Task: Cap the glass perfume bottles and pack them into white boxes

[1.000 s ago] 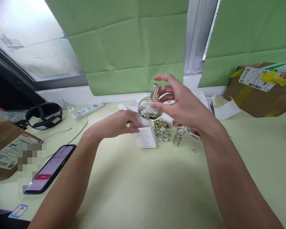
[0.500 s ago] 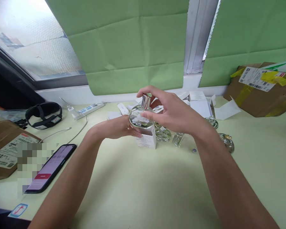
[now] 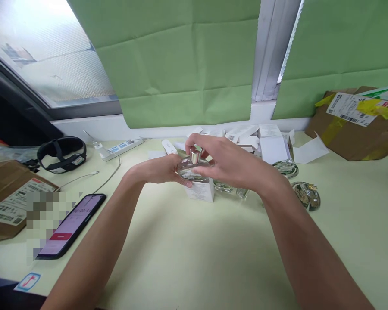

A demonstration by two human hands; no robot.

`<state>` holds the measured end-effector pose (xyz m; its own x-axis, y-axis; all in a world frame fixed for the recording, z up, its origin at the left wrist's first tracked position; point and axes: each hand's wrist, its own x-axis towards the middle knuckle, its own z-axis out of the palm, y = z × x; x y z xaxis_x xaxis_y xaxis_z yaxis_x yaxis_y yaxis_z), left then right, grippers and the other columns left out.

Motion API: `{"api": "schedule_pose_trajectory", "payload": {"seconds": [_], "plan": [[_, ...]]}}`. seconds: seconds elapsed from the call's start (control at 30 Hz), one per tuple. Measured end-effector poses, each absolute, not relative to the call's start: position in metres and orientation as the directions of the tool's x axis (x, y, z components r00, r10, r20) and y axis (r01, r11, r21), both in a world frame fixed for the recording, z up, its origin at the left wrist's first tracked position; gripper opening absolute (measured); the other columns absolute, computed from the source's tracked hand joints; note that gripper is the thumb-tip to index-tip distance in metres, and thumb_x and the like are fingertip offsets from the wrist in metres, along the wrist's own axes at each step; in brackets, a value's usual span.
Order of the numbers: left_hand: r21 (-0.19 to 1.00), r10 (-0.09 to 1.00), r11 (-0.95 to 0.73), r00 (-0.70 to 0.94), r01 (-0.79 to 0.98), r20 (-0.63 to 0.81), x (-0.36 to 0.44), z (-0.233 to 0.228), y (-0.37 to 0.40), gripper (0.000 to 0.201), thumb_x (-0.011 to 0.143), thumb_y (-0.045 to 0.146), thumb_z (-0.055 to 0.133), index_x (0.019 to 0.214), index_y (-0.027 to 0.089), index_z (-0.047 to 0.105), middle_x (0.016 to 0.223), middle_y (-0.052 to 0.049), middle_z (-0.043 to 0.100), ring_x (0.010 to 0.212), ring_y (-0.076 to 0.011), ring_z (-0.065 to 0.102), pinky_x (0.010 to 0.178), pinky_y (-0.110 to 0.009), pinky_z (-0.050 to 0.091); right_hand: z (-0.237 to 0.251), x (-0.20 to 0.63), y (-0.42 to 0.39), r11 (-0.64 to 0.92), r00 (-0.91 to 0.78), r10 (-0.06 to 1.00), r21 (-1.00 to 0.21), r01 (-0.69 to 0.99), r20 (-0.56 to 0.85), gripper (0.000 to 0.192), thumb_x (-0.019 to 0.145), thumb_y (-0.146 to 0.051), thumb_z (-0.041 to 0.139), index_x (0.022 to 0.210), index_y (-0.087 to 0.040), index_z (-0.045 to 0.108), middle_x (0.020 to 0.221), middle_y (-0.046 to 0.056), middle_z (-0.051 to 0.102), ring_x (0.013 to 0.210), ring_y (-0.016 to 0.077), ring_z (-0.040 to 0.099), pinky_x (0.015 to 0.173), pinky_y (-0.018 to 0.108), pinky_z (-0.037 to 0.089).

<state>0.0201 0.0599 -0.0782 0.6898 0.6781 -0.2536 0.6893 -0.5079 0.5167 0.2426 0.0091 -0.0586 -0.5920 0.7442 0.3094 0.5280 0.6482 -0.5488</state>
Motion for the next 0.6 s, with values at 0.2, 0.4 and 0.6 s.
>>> {"api": "schedule_pose_trajectory", "payload": {"seconds": [0.2, 0.4, 0.6], "plan": [[0.475, 0.694, -0.517, 0.673, 0.713, -0.256, 0.0200, -0.0789, 0.0579, 0.031, 0.078, 0.045, 0.070, 0.069, 0.019, 0.055, 0.066, 0.002, 0.049, 0.061, -0.0129, 0.043, 0.057, -0.027, 0.030, -0.0591, 0.2420, 0.0081, 0.653, -0.596, 0.751, -0.453, 0.607, 0.284, 0.019, 0.087, -0.031, 0.060, 0.104, -0.029, 0.052, 0.095, -0.002, 0.064, 0.071, 0.0151, 0.055, 0.057, 0.026, 0.038], [0.449, 0.708, -0.546, 0.676, 0.708, -0.205, 0.0215, -0.0799, 0.0557, 0.042, 0.076, 0.044, 0.072, 0.061, 0.020, 0.041, 0.062, 0.003, 0.043, 0.056, -0.0116, 0.037, 0.053, -0.027, 0.028, -0.0589, 0.2460, 0.0085, 0.650, -0.602, 0.751, -0.466, 0.600, 0.271, 0.019, 0.087, -0.032, 0.061, 0.103, -0.030, 0.052, 0.093, -0.001, 0.063, 0.068, 0.0161, 0.054, 0.058, 0.029, 0.038], [0.427, 0.696, -0.577, 0.693, 0.696, -0.188, 0.0218, -0.0792, 0.0552, 0.033, 0.077, 0.041, 0.073, 0.069, 0.019, 0.049, 0.065, 0.003, 0.047, 0.059, -0.0122, 0.043, 0.055, -0.027, 0.029, -0.0590, 0.2473, 0.0090, 0.671, -0.606, 0.735, -0.456, 0.585, 0.304, 0.019, 0.085, -0.033, 0.063, 0.100, -0.029, 0.053, 0.098, 0.002, 0.065, 0.081, 0.0213, 0.059, 0.065, 0.032, 0.043]]}}
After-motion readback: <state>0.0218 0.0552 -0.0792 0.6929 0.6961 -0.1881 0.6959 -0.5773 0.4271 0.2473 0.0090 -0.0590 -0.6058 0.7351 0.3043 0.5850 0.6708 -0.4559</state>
